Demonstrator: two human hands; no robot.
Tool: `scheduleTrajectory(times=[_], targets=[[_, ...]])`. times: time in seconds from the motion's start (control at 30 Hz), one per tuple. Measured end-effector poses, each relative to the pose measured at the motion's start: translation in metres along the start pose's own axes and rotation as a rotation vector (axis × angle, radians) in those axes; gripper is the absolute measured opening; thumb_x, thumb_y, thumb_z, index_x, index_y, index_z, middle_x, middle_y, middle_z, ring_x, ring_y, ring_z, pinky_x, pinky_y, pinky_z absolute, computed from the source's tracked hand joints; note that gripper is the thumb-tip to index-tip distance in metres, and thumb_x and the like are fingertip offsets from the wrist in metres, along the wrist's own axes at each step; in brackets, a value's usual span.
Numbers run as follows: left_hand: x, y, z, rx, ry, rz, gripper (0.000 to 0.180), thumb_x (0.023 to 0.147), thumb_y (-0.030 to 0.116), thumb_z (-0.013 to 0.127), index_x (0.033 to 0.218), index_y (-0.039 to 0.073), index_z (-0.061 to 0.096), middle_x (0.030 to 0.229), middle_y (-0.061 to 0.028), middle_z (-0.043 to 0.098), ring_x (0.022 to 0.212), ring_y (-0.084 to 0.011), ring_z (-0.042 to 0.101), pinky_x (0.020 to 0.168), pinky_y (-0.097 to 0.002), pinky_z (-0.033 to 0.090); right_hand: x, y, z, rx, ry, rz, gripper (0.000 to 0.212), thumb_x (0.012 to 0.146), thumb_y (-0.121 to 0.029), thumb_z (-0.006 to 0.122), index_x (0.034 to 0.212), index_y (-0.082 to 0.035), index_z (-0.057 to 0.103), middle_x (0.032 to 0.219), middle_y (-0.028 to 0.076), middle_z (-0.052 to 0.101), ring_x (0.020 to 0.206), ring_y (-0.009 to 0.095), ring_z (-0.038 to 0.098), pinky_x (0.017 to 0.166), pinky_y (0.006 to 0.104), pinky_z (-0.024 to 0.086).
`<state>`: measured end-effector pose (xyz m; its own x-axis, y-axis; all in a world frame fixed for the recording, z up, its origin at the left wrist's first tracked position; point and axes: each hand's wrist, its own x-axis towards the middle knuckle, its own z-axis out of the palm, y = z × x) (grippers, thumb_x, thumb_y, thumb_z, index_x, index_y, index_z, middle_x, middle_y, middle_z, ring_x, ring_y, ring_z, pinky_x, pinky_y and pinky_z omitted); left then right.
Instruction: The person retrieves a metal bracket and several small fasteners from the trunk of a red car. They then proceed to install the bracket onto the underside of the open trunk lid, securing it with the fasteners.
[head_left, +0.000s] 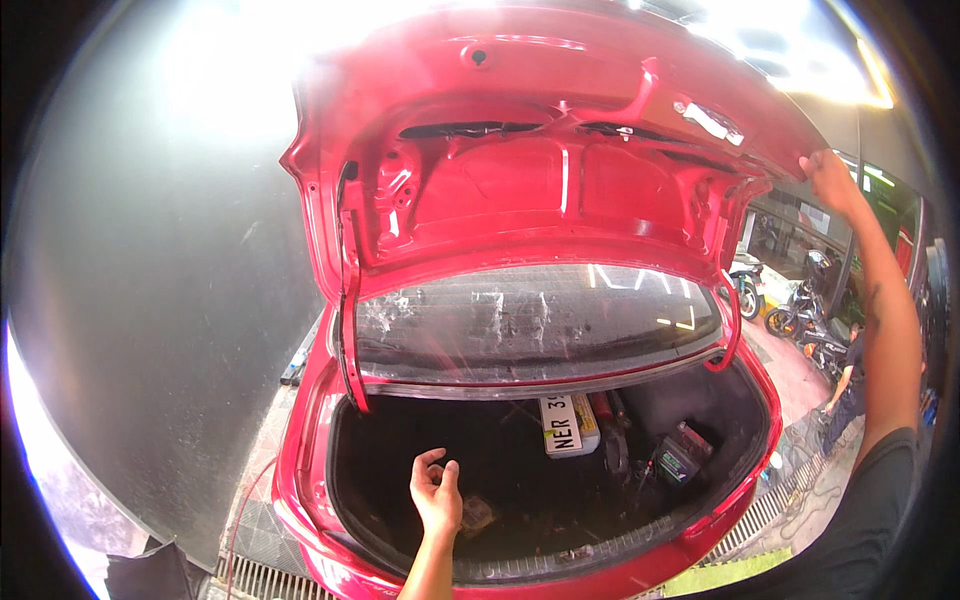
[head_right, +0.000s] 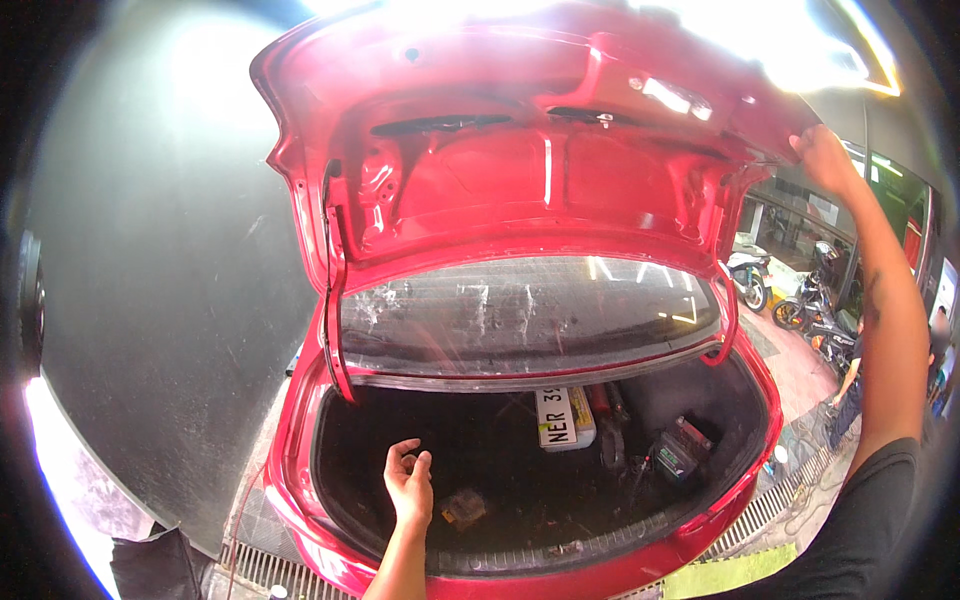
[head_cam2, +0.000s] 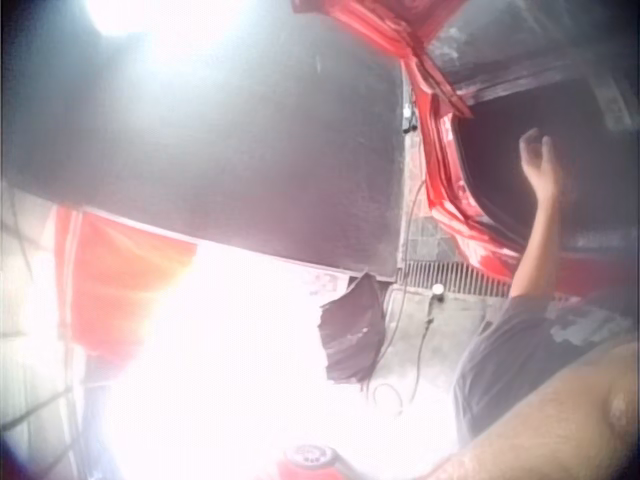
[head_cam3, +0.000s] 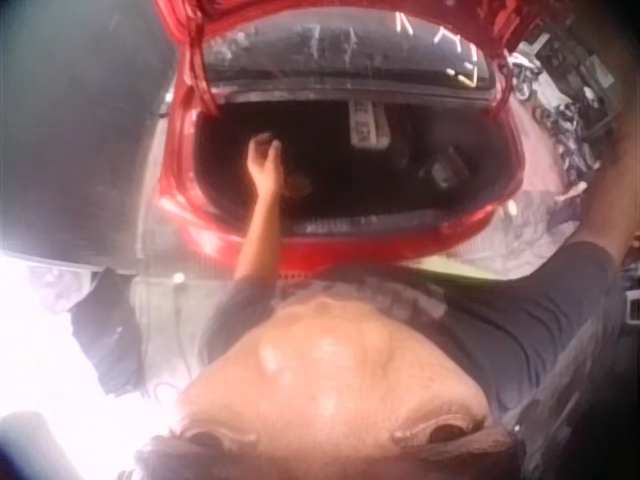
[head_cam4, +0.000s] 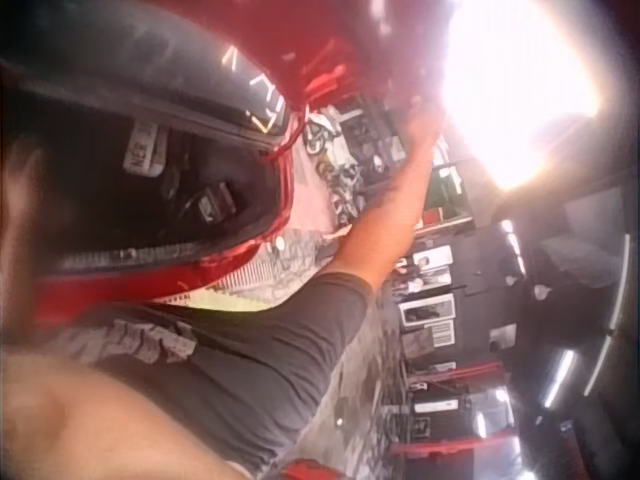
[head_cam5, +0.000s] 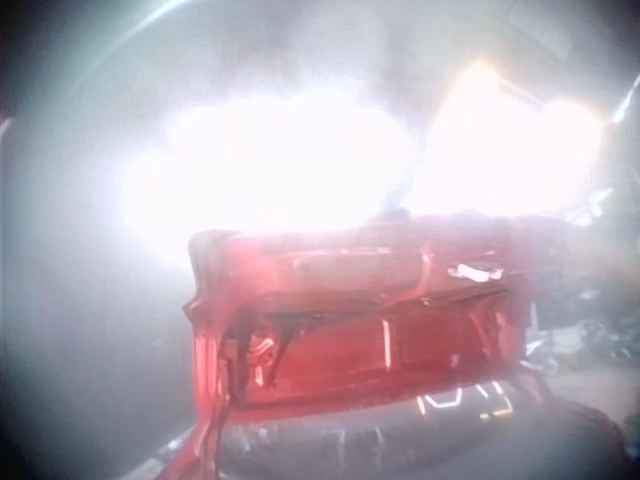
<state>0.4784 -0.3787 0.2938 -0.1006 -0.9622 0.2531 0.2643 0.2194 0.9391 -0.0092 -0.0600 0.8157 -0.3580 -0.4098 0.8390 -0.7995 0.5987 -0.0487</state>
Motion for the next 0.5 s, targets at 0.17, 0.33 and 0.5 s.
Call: scheduleTrajectory(times=[0.17,0.33,0.5], targets=[[-0.029,0.013,-0.012,-0.032,0.025,-0.082,0.024,0.091,0.001,0.068,0.115,0.003,0.064,0.067,0.0048,0.052,0.059,-0.0042,0.045,0.054,-0.0225,0.036,0.003,-0.002,-0.006,0.633,-0.256,0.361,0.042,0.105,-0.036,0.06,0.08,-0.003,0.061,0.062,0.005,0.055,0.044,0.012,0.049,0.042,0.0316,0.037],[-0.058,0.037,-0.018,-0.065,0.088,-0.068,0.023,0.091,0.001,0.066,0.113,0.004,0.063,0.075,0.0015,0.056,0.058,-0.0053,0.048,0.053,-0.0214,0.037,0.013,0.037,0.004,-0.08,0.194,-0.297,0.039,0.1,-0.042,0.067,0.091,-0.005,0.06,0.075,0.007,0.061,0.059,0.012,0.054,0.05,0.0334,0.041],[-0.085,0.051,-0.038,0.125,0.119,-0.068,0.026,0.094,0.011,0.065,0.12,0.006,0.062,0.078,0.0022,0.052,0.056,-0.0042,0.042,0.05,-0.021,0.029,-0.018,-0.03,0.054,0.072,0.082,-0.333,0.04,0.101,-0.043,0.065,0.092,-0.004,0.061,0.076,0.008,0.062,0.06,0.013,0.055,0.052,0.0327,0.042]])
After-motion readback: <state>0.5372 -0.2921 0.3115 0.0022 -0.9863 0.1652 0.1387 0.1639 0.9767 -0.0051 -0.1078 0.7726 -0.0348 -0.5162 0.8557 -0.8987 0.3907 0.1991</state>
